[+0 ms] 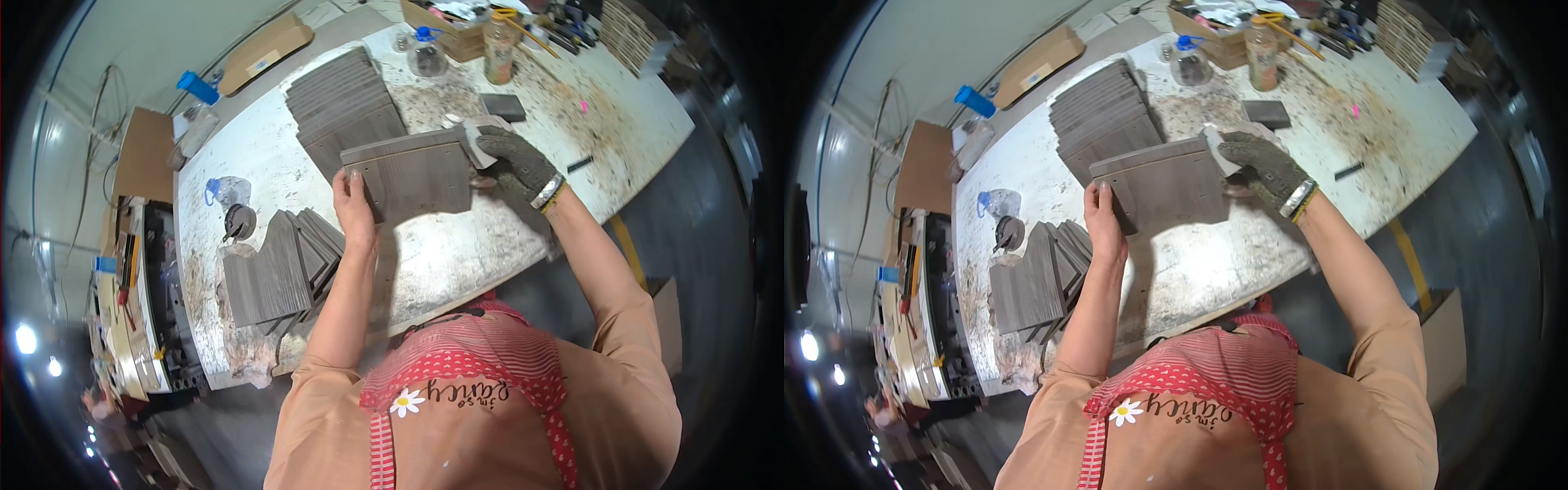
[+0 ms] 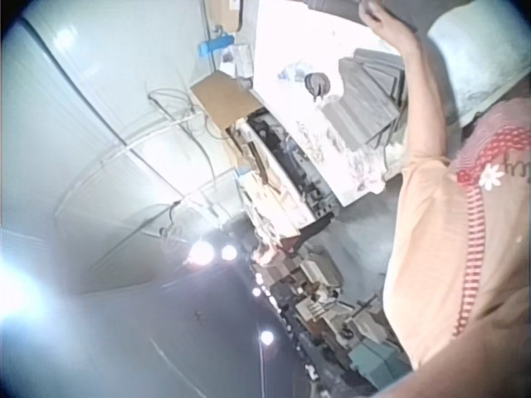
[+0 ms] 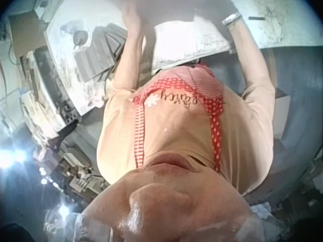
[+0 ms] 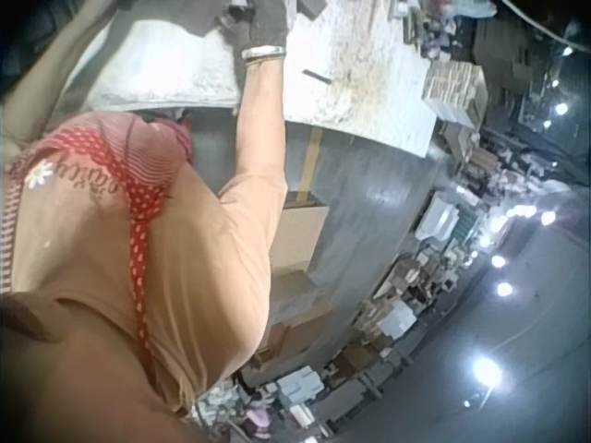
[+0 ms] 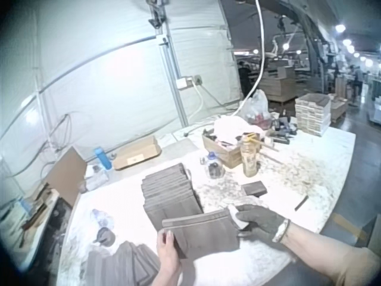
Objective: The person wipes wooden panels with a cloth, handling them one at a time and turning them over. They then stack the panels together, apply liquid from a bottle to the cloth, and wipe the edges of the stack.
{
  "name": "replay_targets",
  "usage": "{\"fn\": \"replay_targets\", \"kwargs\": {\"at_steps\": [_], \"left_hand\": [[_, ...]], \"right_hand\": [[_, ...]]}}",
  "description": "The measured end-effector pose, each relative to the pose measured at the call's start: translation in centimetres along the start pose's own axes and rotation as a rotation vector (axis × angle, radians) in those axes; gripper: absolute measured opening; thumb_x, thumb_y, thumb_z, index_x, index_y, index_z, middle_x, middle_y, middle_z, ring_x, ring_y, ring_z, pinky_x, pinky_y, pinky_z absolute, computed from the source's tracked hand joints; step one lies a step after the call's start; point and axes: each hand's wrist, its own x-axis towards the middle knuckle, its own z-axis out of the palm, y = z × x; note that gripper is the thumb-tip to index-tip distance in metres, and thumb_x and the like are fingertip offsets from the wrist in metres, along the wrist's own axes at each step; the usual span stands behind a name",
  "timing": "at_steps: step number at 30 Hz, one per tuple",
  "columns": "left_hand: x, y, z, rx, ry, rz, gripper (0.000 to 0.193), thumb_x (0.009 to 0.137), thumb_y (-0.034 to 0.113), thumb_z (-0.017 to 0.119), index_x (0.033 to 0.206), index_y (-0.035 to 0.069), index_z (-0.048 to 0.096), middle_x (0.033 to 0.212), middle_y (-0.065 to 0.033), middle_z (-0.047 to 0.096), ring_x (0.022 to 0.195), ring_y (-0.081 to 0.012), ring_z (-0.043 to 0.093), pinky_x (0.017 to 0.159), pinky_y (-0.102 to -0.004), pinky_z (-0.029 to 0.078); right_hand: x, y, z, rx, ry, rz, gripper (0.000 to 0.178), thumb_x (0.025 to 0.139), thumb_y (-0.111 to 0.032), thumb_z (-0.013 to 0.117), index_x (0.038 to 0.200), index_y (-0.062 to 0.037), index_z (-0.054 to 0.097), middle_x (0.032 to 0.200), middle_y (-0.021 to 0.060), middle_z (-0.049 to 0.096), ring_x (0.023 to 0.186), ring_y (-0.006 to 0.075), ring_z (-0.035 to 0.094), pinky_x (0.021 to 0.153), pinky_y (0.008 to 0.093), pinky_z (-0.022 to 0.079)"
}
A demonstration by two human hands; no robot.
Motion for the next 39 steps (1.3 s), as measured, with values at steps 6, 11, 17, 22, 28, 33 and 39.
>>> {"fn": "replay_targets", "kwargs": {"at_steps": [6,11,17,22,28,33,39], "left_hand": [[5.4,-2.9,-1.9,0.084,0.357,0.245,0.036,0.097,0.014,0.048,0.127,-0.005,0.046,0.114,-0.0121,0.056,0.099,-0.0197,0.053,0.09,-0.0315,0.041],[8.1,-3.2,-3.0,0.27,0.472,0.223,0.039,0.095,0.012,0.049,0.13,-0.006,0.045,0.121,-0.0167,0.051,0.112,-0.0256,0.049,0.098,-0.0347,0.037],[9.4,-4.0,-2.5,0.484,0.622,0.119,0.054,0.094,0.017,0.054,0.14,-0.001,0.032,0.142,-0.0201,0.026,0.133,-0.0336,0.029,0.11,-0.0401,0.027],[7.9,-2.8,-1.3,0.567,0.632,0.2,0.051,0.094,0.017,0.054,0.137,-0.002,0.036,0.137,-0.0197,0.033,0.129,-0.0323,0.034,0.108,-0.0386,0.029],[-2.0,-1.3,3.9,0.316,-0.076,-0.002,0.036,0.089,0.013,0.059,0.123,0.003,0.049,0.103,-0.007,0.057,0.086,-0.0127,0.057,0.076,-0.0255,0.048],[-6.3,0.4,3.7,0.095,-0.059,-0.146,0.037,0.087,0.009,0.064,0.12,0.002,0.05,0.105,-0.0083,0.061,0.087,-0.0096,0.058,0.077,-0.0226,0.047],[-9.9,6.5,-3.7,0.281,0.305,0.105,0.041,0.085,0.024,0.068,0.119,0.007,0.052,0.099,-0.006,0.054,0.089,-0.0167,0.058,0.079,-0.0303,0.047]], "right_hand": [[8.7,-0.7,3.6,-0.2,-0.172,-0.018,0.044,0.085,-0.021,0.067,0.121,-0.0006,0.055,0.106,0.0074,0.062,0.091,0.0168,0.06,0.076,0.0307,0.051],[13.4,-0.2,5.8,-0.389,-0.259,-0.02,0.046,0.083,-0.022,0.067,0.122,0.0003,0.056,0.106,0.0072,0.063,0.096,0.0151,0.058,0.084,0.0277,0.047],[13.8,2.0,4.5,-0.231,-0.183,-0.026,0.045,0.086,-0.018,0.063,0.126,-0.0008,0.052,0.104,0.0054,0.062,0.089,0.0125,0.058,0.073,0.0262,0.051],[12.9,1.6,1.7,0.002,-0.037,-0.2,0.041,0.09,-0.017,0.059,0.128,-0.0065,0.049,0.102,0.0059,0.058,0.086,0.0175,0.058,0.072,0.0325,0.053],[5.6,3.2,4.0,0.168,-0.175,0.01,0.034,0.091,-0.017,0.058,0.122,-0.0061,0.049,0.101,0.0039,0.059,0.089,0.0156,0.06,0.073,0.029,0.054],[2.4,6.3,6.2,-0.094,-0.153,-0.041,0.042,0.086,-0.015,0.065,0.121,0.0007,0.048,0.107,0.0068,0.058,0.096,0.014,0.057,0.081,0.0274,0.05],[0.9,6.4,8.2,-0.444,-0.355,-0.186,0.04,0.082,-0.011,0.068,0.118,-0.0015,0.052,0.109,0.0085,0.06,0.095,0.0142,0.059,0.085,0.029,0.049]]}}
